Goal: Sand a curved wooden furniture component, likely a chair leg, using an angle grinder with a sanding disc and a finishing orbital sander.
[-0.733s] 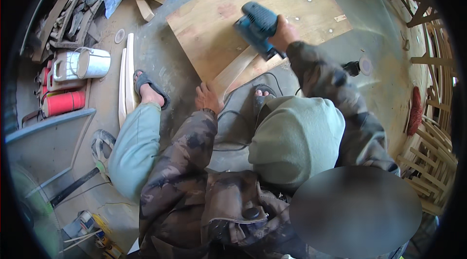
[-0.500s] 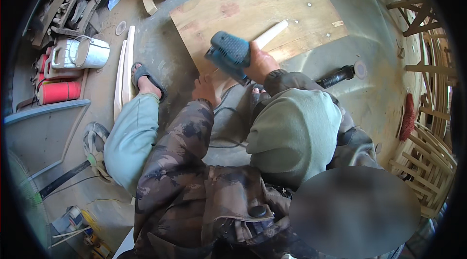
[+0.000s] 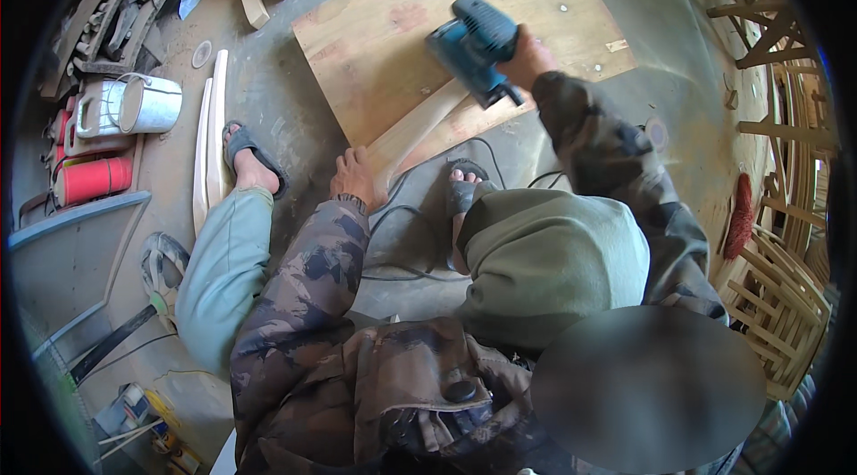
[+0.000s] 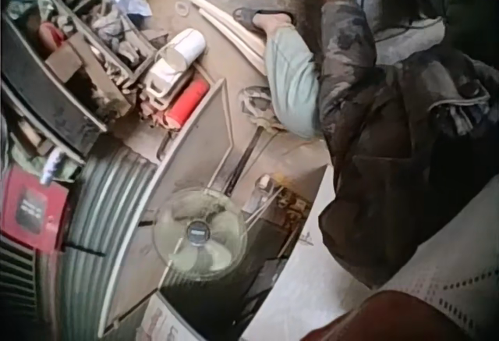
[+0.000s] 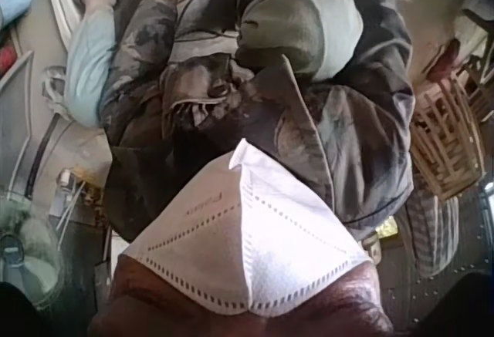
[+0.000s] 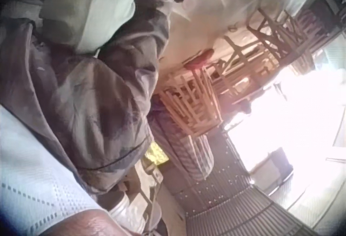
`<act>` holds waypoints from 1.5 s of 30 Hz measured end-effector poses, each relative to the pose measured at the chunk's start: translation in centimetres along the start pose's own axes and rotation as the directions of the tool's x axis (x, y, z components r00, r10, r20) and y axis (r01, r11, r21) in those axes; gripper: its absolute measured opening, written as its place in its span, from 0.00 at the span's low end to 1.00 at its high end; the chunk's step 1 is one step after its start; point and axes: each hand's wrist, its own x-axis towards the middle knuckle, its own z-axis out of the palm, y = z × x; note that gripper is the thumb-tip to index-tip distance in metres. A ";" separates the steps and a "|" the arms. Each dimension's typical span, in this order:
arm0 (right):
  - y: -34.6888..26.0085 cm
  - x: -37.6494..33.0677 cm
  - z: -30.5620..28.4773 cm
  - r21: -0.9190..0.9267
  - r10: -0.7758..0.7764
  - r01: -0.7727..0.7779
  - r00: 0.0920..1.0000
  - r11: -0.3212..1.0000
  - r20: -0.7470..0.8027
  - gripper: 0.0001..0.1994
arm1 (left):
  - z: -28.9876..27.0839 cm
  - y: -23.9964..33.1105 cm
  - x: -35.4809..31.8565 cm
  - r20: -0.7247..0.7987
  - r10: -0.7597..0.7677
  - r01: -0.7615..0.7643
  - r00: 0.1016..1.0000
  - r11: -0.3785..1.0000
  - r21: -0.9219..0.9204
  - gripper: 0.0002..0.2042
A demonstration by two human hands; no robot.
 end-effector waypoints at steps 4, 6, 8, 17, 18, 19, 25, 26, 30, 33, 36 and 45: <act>1.3 5.9 0.3 0.045 -0.004 0.004 1.000 0.999 -0.002 0.29 | -2.1 -2.4 -1.6 0.044 -0.073 0.073 0.996 0.997 0.006 0.42; 0.6 6.7 -1.8 0.127 0.148 -0.158 0.985 0.979 0.090 0.27 | -2.4 -2.6 -1.2 0.059 -0.067 0.068 0.996 0.998 -0.004 0.42; -0.3 6.4 -2.4 0.148 0.200 -0.216 0.973 0.965 0.117 0.26 | -2.7 -2.7 -0.9 0.074 -0.061 0.062 0.995 0.998 -0.012 0.42; -4.9 -2.2 2.2 0.088 -0.108 0.102 0.992 0.991 0.059 0.30 | -4.6 -3.3 1.3 0.244 -0.038 0.048 0.969 0.998 -0.036 0.43; -5.9 -3.9 2.4 0.087 -0.122 0.117 0.991 0.989 0.056 0.30 | -5.0 -2.9 1.5 0.289 -0.041 0.049 0.957 0.999 -0.021 0.44; -6.1 -5.1 2.6 0.158 -0.159 0.147 0.985 0.977 0.069 0.30 | -5.3 -2.3 1.8 0.332 -0.039 0.043 0.942 0.999 -0.005 0.46; -11.6 -10.8 4.0 0.235 -0.251 0.211 0.956 0.949 0.152 0.29 | -4.1 -3.9 2.0 0.304 -0.004 0.005 0.953 1.000 0.000 0.47; -12.1 -11.2 3.5 0.234 -0.252 0.209 0.953 0.950 0.171 0.28 | -3.6 -4.3 2.2 0.281 0.034 -0.043 0.959 0.999 0.027 0.46; -10.6 -9.6 3.8 0.230 -0.192 0.155 0.970 0.961 0.150 0.31 | -3.1 -4.8 2.3 0.236 0.066 -0.061 0.970 0.998 -0.027 0.45; -10.3 -7.6 4.2 0.254 -0.204 0.166 0.970 0.953 0.131 0.28 | -3.4 -6.8 0.0 0.231 -0.044 0.050 0.972 0.999 -0.018 0.45; -4.6 -3.5 1.6 0.127 -0.096 0.093 0.995 0.988 0.022 0.30 | -3.8 -3.8 2.0 0.240 0.026 -0.017 0.970 0.999 -0.039 0.45; 2.1 6.0 -1.7 0.123 0.180 -0.180 0.984 0.976 0.012 0.27 | -4.0 -4.0 3.0 0.325 0.015 0.004 0.946 0.998 -0.059 0.46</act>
